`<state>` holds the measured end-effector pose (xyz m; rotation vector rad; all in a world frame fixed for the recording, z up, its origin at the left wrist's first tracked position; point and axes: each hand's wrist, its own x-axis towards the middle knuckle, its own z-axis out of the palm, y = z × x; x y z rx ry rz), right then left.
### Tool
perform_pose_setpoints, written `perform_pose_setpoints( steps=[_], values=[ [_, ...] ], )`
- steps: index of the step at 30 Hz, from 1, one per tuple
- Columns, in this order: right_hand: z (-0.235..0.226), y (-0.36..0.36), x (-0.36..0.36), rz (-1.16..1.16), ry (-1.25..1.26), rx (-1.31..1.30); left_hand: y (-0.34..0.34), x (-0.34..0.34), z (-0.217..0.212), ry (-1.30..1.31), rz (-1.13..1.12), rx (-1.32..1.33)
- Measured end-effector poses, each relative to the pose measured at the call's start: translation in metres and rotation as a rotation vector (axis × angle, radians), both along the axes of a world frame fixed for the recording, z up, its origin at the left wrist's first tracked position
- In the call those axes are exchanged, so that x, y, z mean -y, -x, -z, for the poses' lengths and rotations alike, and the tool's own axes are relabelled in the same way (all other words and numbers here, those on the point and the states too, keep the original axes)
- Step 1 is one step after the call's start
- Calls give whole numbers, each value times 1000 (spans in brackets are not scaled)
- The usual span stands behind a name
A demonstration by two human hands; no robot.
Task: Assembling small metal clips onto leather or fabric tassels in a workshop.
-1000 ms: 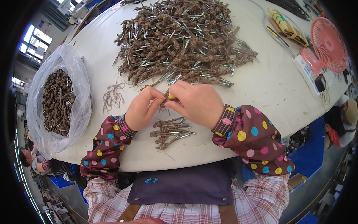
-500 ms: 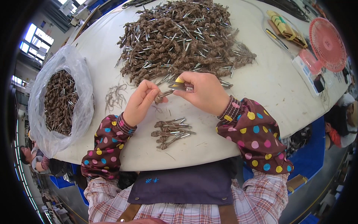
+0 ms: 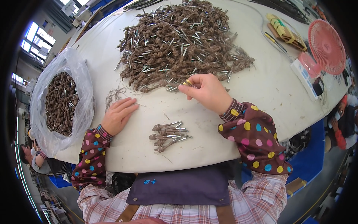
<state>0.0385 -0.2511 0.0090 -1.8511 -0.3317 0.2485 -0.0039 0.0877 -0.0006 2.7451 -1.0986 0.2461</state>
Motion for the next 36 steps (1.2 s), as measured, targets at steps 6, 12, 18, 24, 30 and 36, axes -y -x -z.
perform_pose_setpoints(
  steps=[6,12,18,24,30,36],
  values=[
    [-8,2,-14,-134,-234,-524,4,-12,-31,36,-266,122],
    [-2,10,-19,-228,-246,-657,-11,83,-33,515,-31,-128],
    [-7,12,-19,-131,54,-47,-20,80,-20,673,-193,-786],
    [1,27,-21,-427,236,263,-12,61,-27,395,-33,-871],
    [-2,34,-29,-615,287,285,-37,56,-12,147,-212,55],
    [-10,26,-23,-320,215,341,-33,53,-13,160,-239,-98]
  ],
)
